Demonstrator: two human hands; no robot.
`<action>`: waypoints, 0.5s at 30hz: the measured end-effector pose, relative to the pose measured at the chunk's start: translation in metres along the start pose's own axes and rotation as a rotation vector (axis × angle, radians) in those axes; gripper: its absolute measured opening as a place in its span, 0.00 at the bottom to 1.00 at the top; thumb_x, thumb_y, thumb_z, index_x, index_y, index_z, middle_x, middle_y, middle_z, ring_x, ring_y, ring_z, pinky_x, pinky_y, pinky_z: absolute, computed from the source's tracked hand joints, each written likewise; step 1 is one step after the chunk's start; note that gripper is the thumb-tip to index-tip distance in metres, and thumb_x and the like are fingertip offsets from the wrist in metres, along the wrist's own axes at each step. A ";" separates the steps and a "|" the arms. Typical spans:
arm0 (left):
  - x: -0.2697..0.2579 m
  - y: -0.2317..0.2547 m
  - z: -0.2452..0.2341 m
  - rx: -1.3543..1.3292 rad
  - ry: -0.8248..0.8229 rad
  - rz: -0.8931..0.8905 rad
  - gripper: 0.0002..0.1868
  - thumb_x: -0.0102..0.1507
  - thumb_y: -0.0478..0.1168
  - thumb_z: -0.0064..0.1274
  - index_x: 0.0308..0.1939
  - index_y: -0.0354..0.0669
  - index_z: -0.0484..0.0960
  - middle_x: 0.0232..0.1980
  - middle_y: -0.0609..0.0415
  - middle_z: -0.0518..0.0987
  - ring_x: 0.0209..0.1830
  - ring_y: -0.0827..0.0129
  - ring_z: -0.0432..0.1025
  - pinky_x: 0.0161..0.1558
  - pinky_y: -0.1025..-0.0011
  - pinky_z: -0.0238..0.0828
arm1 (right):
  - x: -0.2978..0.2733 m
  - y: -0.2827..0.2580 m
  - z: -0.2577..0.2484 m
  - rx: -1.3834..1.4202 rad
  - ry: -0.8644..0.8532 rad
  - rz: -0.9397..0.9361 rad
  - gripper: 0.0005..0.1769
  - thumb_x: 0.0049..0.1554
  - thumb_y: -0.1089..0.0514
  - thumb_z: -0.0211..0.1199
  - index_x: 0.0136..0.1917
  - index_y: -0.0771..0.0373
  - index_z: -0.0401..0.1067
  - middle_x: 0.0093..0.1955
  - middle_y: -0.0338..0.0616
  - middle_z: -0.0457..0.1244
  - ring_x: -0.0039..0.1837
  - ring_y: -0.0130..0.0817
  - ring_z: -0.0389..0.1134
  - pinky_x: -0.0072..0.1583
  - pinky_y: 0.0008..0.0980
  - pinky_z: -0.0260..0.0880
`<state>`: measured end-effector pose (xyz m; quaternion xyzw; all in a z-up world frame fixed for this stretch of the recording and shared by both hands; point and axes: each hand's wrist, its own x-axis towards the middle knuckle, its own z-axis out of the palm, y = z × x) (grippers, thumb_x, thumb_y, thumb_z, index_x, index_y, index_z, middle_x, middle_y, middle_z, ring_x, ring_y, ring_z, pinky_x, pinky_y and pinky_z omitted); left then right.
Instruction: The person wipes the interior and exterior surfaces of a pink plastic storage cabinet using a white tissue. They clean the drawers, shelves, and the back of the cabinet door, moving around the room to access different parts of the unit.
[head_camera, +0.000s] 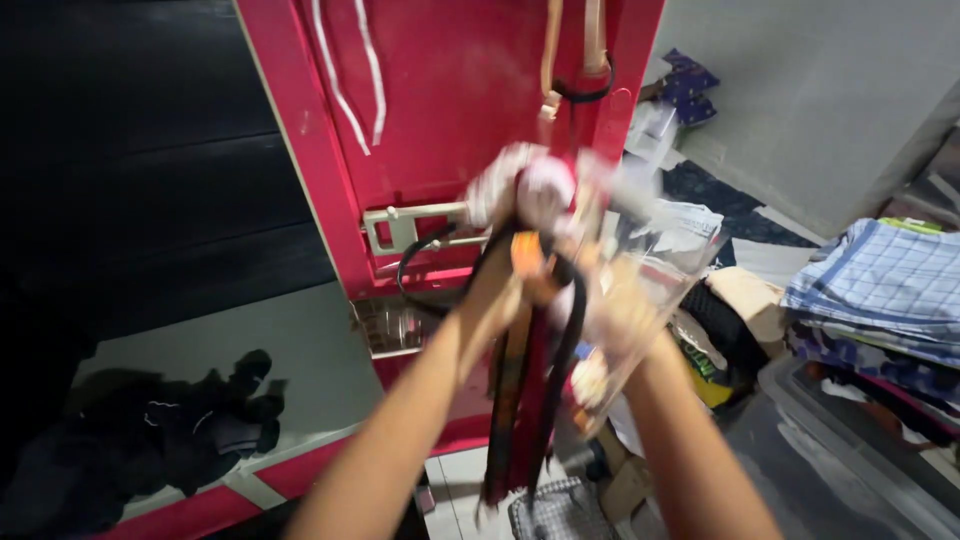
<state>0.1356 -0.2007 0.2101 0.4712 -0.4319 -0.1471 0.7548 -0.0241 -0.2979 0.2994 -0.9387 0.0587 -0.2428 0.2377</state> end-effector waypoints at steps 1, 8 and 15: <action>-0.033 -0.016 0.008 -0.022 0.051 -0.024 0.11 0.70 0.39 0.46 0.51 0.38 0.78 0.46 0.55 0.78 0.45 0.70 0.72 0.46 0.71 0.71 | -0.020 0.010 0.016 -0.115 -0.024 -0.059 0.28 0.51 0.34 0.66 0.59 0.50 0.76 0.44 0.55 0.71 0.45 0.57 0.73 0.48 0.50 0.72; -0.123 -0.043 0.044 0.581 0.054 -0.052 0.12 0.64 0.42 0.58 0.44 0.38 0.78 0.37 0.53 0.79 0.35 0.70 0.71 0.36 0.71 0.70 | -0.126 0.103 0.117 0.991 -0.355 0.238 0.15 0.53 0.58 0.70 0.49 0.72 0.76 0.39 0.51 0.70 0.40 0.41 0.71 0.43 0.41 0.74; -0.145 0.000 0.196 0.398 -0.228 -0.593 0.20 0.62 0.54 0.59 0.40 0.40 0.85 0.35 0.49 0.82 0.45 0.62 0.71 0.52 0.62 0.65 | -0.257 0.155 0.076 1.439 -0.185 0.495 0.29 0.46 0.65 0.72 0.61 0.66 0.70 0.45 0.47 0.69 0.41 0.35 0.73 0.42 0.39 0.77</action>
